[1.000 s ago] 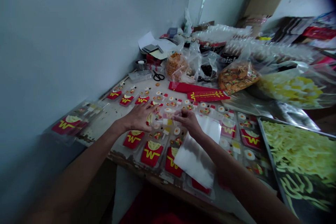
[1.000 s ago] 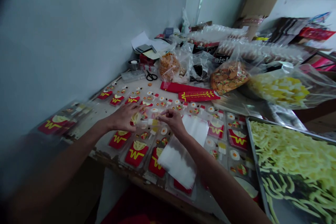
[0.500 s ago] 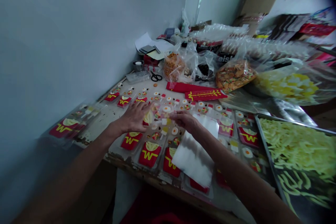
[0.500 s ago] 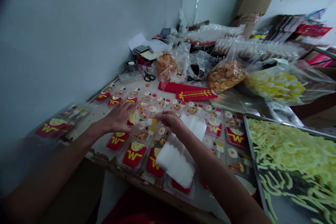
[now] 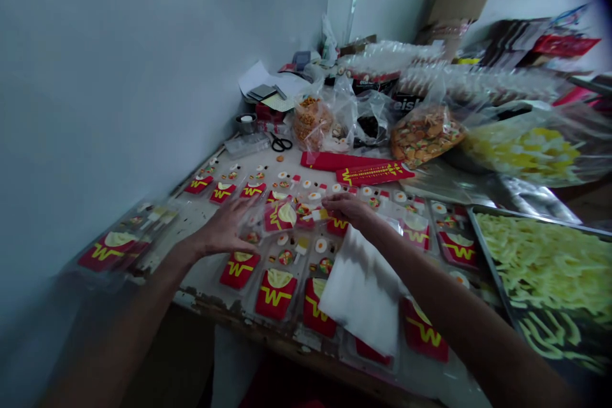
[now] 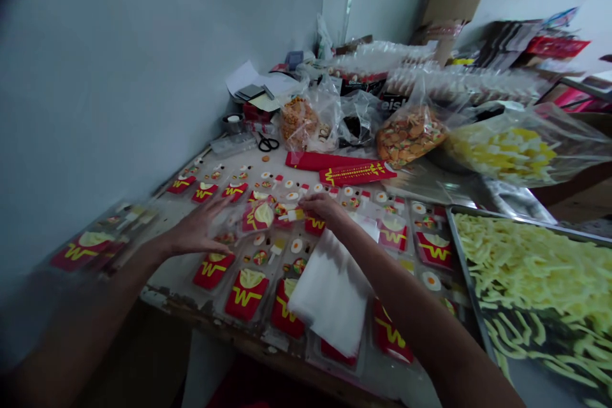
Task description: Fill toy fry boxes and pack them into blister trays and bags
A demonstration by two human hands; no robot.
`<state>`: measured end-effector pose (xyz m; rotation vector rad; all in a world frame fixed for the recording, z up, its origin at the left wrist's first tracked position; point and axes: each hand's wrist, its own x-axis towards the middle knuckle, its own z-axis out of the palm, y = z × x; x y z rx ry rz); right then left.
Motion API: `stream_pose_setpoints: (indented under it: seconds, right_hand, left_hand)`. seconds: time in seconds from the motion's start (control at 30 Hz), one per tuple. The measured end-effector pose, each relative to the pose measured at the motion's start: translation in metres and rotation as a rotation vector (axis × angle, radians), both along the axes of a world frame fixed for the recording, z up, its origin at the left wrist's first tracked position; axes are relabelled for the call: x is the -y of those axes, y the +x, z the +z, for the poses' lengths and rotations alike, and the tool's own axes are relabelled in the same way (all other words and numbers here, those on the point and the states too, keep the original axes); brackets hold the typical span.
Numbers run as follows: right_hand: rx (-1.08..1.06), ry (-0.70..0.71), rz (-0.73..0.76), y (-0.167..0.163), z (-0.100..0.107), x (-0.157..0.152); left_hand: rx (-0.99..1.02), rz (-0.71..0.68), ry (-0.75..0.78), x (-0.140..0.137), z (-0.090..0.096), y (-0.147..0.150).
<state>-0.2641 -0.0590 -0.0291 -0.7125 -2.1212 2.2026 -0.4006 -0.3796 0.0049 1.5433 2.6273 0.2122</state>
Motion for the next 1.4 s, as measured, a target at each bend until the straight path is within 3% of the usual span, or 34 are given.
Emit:
stream_pose_setpoints:
  seconds: [0.17, 0.27, 0.37, 0.43, 0.5, 0.63, 0.77, 0.83, 0.93, 1.0, 1.07, 1.23, 1.4]
  right_hand:
    - [0.036, 0.255, -0.082, 0.001, 0.006, 0.005]
    - [-0.045, 0.723, -0.142, 0.01, 0.015, 0.017]
    - [-0.175, 1.22, 0.135, 0.016, 0.024, 0.04]
    - [-0.207, 1.352, 0.33, 0.013, 0.028, 0.056]
    - [-0.191, 1.43, 0.421, 0.006, 0.03, 0.067]
    - [-0.151, 1.433, 0.486, -0.008, 0.027, 0.075]
    - [-0.191, 1.367, 0.452, -0.014, 0.025, 0.072]
    - [-0.233, 1.242, 0.32, -0.015, 0.026, 0.062]
    - [-0.31, 0.919, 0.03, -0.015, 0.028, 0.033]
    - [-0.34, 0.807, -0.027, -0.015, 0.027, 0.012]
    - [-0.364, 0.841, 0.067, -0.017, 0.023, 0.0]
    - [-0.387, 1.232, 0.457, -0.021, 0.011, 0.004]
    - [-0.269, 1.253, 0.493, -0.019, 0.016, 0.005]
  left_hand:
    - [0.004, 0.059, 0.044, -0.063, -0.014, 0.022]
    - [0.016, 0.086, 0.065, -0.075, -0.02, 0.022]
    - [-0.006, 0.059, 0.102, -0.071, -0.021, 0.021]
    - [-0.031, 0.06, 0.116, -0.07, -0.019, 0.021]
    - [-0.047, 0.061, 0.118, -0.07, -0.017, 0.022]
    - [-0.04, 0.065, 0.118, -0.072, -0.017, 0.022]
    - [-0.013, 0.056, 0.121, -0.071, -0.02, 0.02]
    - [-0.001, 0.055, 0.117, -0.07, -0.022, 0.019]
    - [0.037, 0.046, 0.09, -0.068, -0.023, 0.016]
    - [0.065, 0.041, 0.085, -0.067, -0.024, 0.014]
    - [0.074, 0.038, 0.1, -0.067, -0.026, 0.011]
    - [0.063, 0.022, 0.148, -0.066, -0.029, 0.01]
    - [0.097, 0.045, 0.166, -0.065, -0.032, 0.01]
